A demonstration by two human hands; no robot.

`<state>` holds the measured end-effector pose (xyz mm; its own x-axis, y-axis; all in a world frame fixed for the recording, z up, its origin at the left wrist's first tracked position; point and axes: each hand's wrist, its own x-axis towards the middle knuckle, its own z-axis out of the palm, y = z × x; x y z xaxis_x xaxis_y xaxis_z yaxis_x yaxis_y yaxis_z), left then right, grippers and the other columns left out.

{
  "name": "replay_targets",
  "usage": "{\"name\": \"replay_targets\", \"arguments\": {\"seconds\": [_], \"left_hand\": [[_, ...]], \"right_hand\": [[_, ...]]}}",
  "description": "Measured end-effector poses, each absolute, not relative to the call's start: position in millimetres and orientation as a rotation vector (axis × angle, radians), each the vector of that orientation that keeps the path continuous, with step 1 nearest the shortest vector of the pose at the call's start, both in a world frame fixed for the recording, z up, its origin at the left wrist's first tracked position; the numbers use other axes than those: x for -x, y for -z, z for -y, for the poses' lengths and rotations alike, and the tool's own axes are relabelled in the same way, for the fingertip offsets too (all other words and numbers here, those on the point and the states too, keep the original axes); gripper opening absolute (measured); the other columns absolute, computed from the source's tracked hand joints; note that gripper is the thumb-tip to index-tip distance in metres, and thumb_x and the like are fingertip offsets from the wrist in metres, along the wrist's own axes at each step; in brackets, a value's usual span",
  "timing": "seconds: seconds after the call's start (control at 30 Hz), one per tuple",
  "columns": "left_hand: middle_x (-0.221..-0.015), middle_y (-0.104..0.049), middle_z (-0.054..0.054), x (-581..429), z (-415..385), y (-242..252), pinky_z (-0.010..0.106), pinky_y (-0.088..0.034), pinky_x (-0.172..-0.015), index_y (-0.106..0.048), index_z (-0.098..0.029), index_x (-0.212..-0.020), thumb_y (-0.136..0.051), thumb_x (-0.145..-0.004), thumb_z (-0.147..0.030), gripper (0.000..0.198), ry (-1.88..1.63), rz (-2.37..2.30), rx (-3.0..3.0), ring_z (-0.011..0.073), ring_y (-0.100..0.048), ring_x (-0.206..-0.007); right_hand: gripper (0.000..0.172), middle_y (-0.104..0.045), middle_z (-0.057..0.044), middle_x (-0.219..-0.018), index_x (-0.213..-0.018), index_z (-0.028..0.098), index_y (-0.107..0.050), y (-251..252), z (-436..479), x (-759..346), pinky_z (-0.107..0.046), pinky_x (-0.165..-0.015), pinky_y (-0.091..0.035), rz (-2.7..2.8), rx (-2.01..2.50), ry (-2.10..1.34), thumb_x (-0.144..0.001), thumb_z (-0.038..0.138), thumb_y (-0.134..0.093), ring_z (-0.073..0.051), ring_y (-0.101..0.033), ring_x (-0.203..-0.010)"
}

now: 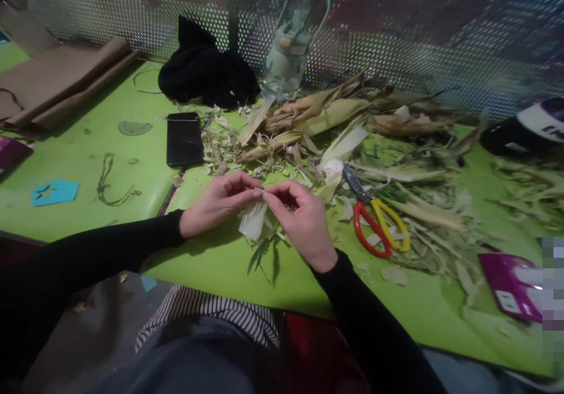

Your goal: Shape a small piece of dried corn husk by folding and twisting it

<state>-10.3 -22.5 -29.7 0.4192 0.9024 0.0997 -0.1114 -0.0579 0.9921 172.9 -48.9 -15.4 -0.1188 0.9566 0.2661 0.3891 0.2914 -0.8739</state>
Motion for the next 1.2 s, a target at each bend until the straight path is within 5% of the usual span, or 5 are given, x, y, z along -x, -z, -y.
{"name": "replay_targets", "arguments": {"seconds": [0.2,0.5,1.2], "left_hand": [[-0.078,-0.062,0.0,10.8,21.5,24.5,0.022,-0.044,-0.065,-0.064,-0.011,-0.086,-0.079,-0.078,-0.044,0.037,-0.952,-0.715,-1.242,0.0077,-0.054,-0.068],[-0.072,-0.057,-0.002,13.6,24.0,21.9,0.021,-0.038,-0.06,-0.062,-0.011,-0.087,-0.066,-0.089,-0.036,0.025,-0.809,-0.772,-1.261,0.0064,-0.049,-0.063],[-0.062,-0.052,-0.005,14.0,21.5,14.4,0.018,-0.03,-0.05,-0.061,-0.014,-0.078,-0.066,-0.087,-0.031,0.02,-0.628,-0.906,-1.024,0.0036,-0.041,-0.052]], "right_hand": [[0.004,-0.073,0.0,-0.083,-0.09,0.022,-0.071,14.9,50.6,-171.3,-0.027,-0.063,-0.056,1.725,1.228,-0.701,-0.088,0.025,-0.072,-0.013,-0.065,-0.068],[0.005,-0.074,-0.001,-0.089,-0.092,0.023,-0.072,12.6,53.7,-170.6,-0.031,-0.066,-0.056,1.816,1.205,-0.562,-0.091,0.024,-0.068,-0.015,-0.066,-0.072],[0.017,-0.077,-0.006,-0.091,-0.095,0.025,-0.074,10.5,49.1,-179.3,-0.04,-0.078,-0.058,2.2,1.064,-0.111,-0.092,0.016,-0.06,-0.023,-0.07,-0.085]]}}
